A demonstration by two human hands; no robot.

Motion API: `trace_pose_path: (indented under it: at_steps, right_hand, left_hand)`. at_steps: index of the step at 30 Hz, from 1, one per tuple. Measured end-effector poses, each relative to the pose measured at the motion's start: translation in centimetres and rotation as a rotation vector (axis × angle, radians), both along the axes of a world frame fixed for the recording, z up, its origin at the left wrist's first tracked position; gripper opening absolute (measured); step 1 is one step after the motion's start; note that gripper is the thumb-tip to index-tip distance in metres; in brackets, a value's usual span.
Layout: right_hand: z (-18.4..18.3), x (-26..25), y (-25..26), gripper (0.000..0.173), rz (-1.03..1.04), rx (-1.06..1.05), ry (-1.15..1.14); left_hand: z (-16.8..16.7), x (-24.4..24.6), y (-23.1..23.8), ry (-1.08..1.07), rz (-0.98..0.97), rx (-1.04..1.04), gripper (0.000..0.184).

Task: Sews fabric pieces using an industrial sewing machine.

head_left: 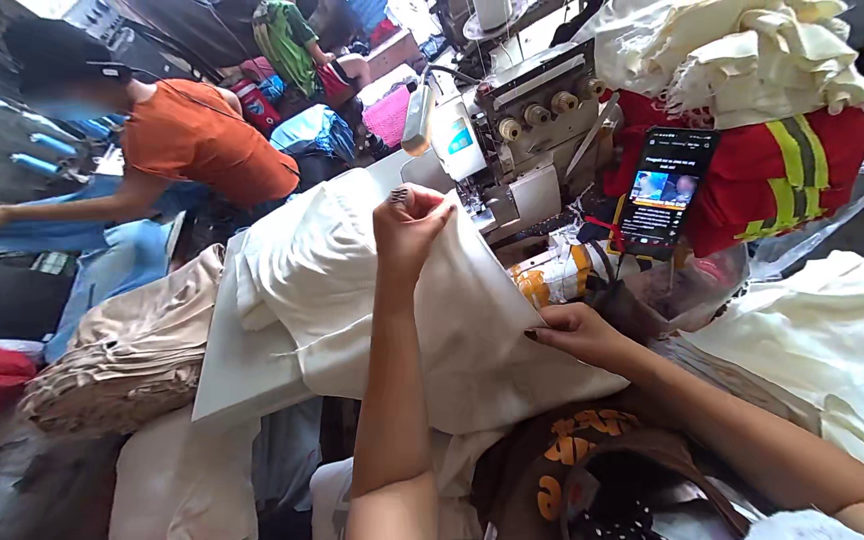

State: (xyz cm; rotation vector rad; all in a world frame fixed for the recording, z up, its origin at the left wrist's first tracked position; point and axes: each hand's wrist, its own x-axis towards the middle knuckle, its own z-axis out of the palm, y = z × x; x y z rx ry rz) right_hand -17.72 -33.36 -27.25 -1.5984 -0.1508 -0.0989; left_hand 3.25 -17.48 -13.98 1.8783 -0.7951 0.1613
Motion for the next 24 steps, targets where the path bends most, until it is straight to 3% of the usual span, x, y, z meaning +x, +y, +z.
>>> trace_pose_path:
  at_steps: [4,7,9,15,24]
  right_hand:
    - [-0.8,0.1,0.1,0.014,-0.015,0.121,0.202]
    - [-1.9,0.3,0.4,0.013,0.017,0.055,0.218]
    - [-2.3,-0.2,0.6,0.013,0.047,0.017,0.234]
    - [-2.5,-2.9,1.1,0.012,0.084,0.014,0.225]
    - [-1.7,-1.8,1.0,0.015,0.029,0.106,0.16]
  left_hand:
    - [-4.7,2.3,-1.1,-0.12,0.057,0.208,0.023]
    - [-4.9,0.9,-1.4,-0.427,0.176,0.401,0.012]
    - [-5.1,-1.8,-2.0,-0.542,0.285,0.525,0.016]
    - [-8.2,-7.7,-3.8,-0.564,0.404,0.636,0.034]
    - [-7.8,-5.1,-4.0,-0.503,0.353,0.533,0.029]
